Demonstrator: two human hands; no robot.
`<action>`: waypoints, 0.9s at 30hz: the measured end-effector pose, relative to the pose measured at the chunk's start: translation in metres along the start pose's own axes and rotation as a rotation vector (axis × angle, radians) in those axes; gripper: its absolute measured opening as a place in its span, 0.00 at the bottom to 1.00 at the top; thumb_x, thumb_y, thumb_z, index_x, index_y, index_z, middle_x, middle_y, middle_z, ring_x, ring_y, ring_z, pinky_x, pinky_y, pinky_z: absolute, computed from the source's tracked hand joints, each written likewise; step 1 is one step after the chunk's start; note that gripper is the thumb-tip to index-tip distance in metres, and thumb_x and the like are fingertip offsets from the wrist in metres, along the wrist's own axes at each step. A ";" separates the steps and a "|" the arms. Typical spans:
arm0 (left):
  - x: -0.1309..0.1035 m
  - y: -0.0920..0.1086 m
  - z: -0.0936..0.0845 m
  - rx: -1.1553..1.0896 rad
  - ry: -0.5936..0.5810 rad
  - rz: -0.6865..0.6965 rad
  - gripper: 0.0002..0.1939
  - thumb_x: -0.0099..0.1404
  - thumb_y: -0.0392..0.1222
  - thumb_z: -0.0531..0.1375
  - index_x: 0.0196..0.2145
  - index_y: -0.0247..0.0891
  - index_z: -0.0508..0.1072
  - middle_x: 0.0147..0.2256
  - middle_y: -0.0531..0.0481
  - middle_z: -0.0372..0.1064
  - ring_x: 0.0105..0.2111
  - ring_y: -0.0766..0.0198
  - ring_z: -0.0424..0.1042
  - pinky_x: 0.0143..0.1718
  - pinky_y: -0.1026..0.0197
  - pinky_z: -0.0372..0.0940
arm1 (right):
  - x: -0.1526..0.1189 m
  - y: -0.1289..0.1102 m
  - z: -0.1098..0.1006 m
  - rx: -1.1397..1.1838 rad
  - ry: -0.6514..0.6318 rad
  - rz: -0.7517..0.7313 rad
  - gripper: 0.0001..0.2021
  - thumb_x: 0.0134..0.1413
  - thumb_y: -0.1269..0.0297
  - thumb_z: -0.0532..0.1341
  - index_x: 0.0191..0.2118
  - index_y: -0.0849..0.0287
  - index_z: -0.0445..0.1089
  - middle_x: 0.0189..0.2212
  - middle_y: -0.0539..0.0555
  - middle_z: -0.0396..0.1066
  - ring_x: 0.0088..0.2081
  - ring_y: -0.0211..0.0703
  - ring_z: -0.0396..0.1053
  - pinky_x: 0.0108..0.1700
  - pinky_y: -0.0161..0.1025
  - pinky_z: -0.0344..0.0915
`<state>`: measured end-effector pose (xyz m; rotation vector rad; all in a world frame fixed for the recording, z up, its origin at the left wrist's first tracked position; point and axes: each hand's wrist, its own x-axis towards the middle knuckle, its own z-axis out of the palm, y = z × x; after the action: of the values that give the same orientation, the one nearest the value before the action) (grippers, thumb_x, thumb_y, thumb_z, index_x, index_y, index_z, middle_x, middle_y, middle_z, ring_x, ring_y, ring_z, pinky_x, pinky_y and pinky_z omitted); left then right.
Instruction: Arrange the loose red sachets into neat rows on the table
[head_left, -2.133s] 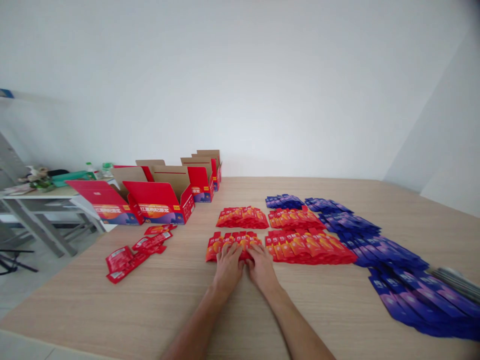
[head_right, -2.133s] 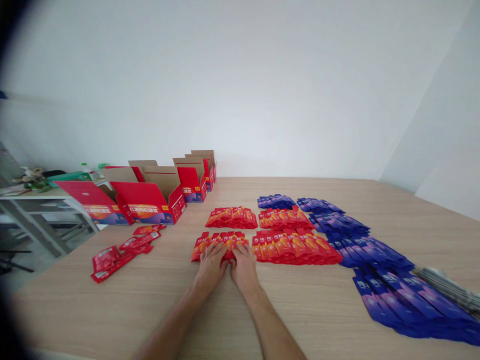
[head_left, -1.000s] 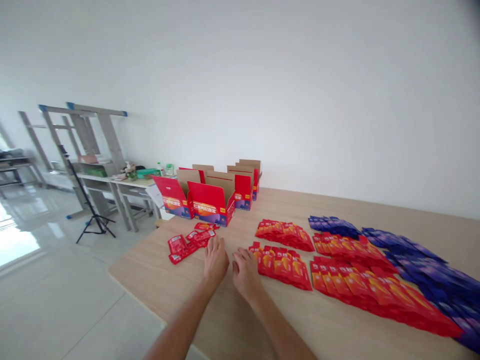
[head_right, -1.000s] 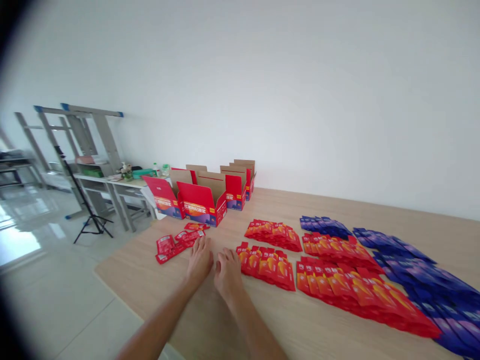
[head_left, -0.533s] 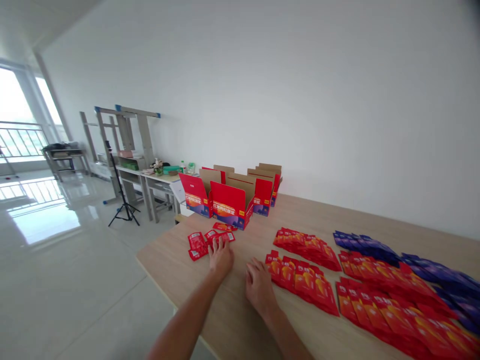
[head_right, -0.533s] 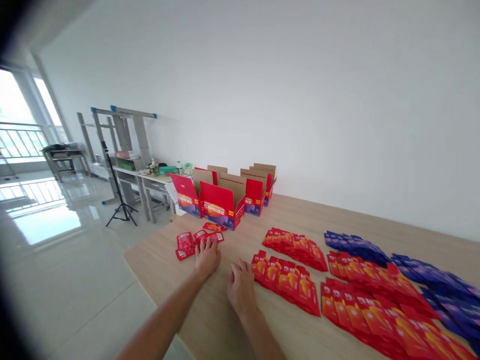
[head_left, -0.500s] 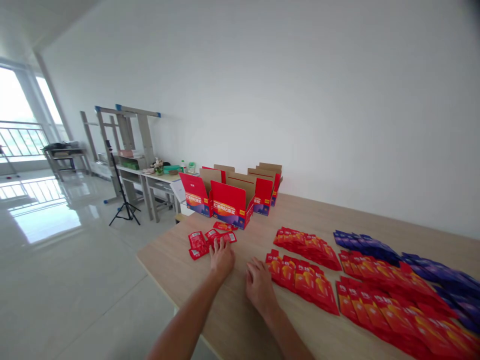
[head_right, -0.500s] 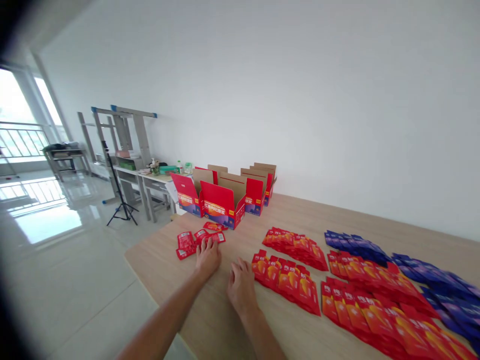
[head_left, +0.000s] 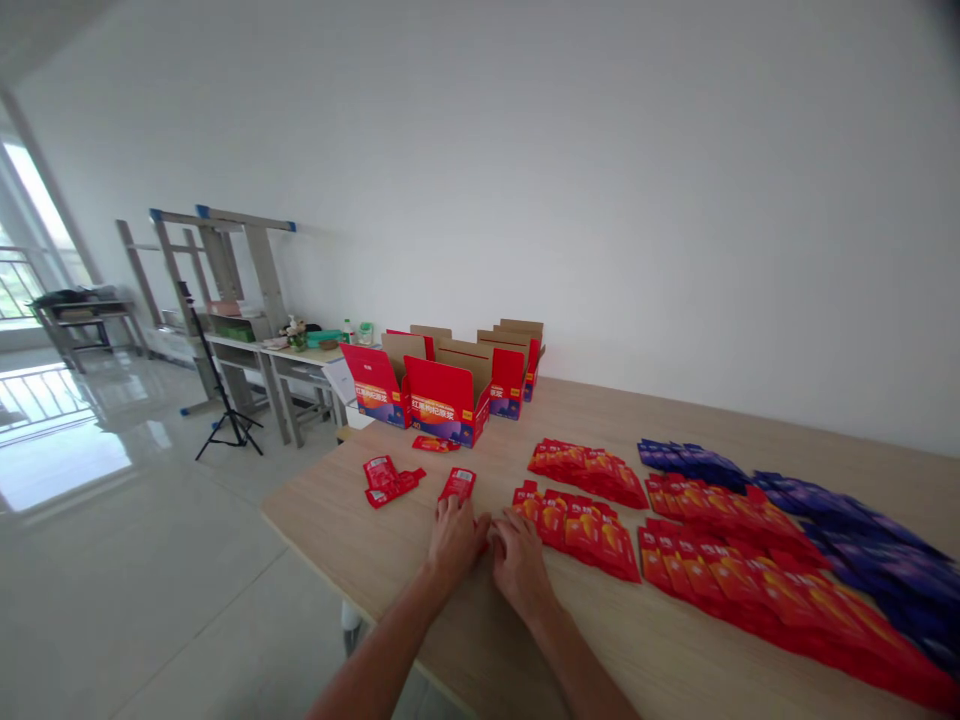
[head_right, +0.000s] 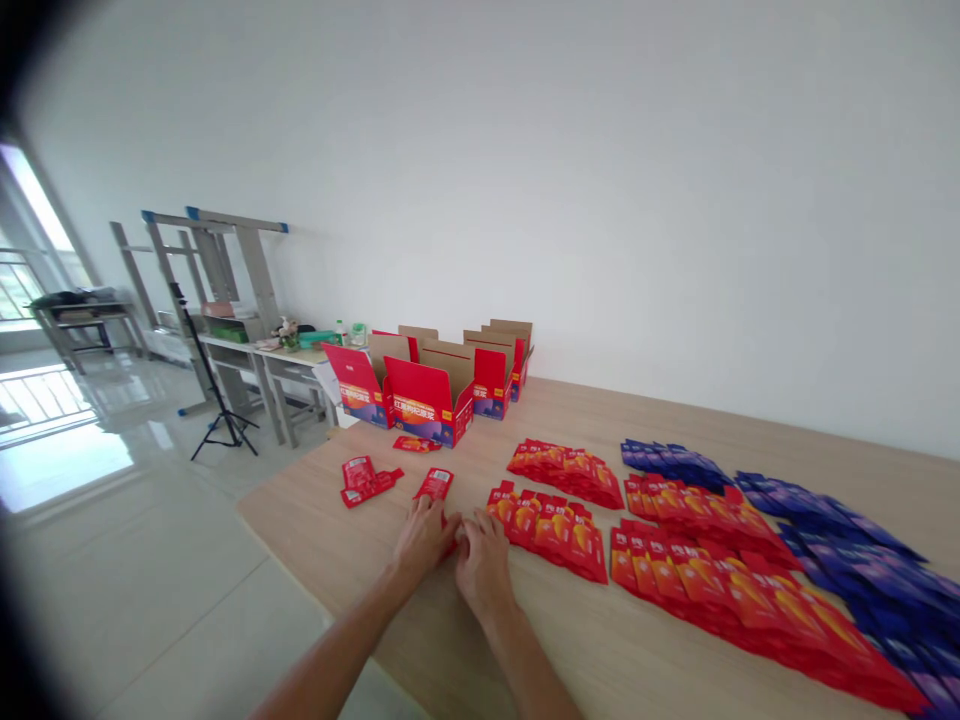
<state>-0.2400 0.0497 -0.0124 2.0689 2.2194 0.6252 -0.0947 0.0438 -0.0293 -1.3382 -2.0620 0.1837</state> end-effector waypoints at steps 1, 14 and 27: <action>-0.002 0.005 0.002 0.009 0.017 -0.037 0.18 0.67 0.49 0.54 0.46 0.35 0.74 0.49 0.36 0.68 0.53 0.46 0.63 0.55 0.45 0.57 | -0.002 0.001 -0.002 0.002 0.009 0.001 0.18 0.60 0.73 0.53 0.49 0.62 0.76 0.56 0.64 0.69 0.58 0.55 0.65 0.61 0.53 0.60; -0.015 0.048 -0.002 -0.372 0.239 -0.050 0.31 0.48 0.22 0.54 0.51 0.36 0.65 0.50 0.41 0.65 0.53 0.56 0.64 0.58 0.55 0.58 | -0.017 0.029 -0.034 0.137 0.126 -0.004 0.17 0.58 0.74 0.52 0.48 0.63 0.75 0.53 0.63 0.71 0.57 0.52 0.66 0.61 0.53 0.60; 0.000 0.110 0.011 -1.452 -0.107 -0.123 0.19 0.54 0.53 0.67 0.35 0.34 0.77 0.32 0.47 0.77 0.31 0.60 0.75 0.33 0.61 0.68 | -0.020 0.054 -0.094 0.497 0.100 0.237 0.18 0.65 0.54 0.51 0.47 0.57 0.73 0.43 0.59 0.77 0.45 0.50 0.75 0.49 0.45 0.70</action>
<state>-0.1320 0.0559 0.0123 1.0916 1.0521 1.4267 0.0069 0.0304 0.0098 -1.2389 -1.6253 0.6711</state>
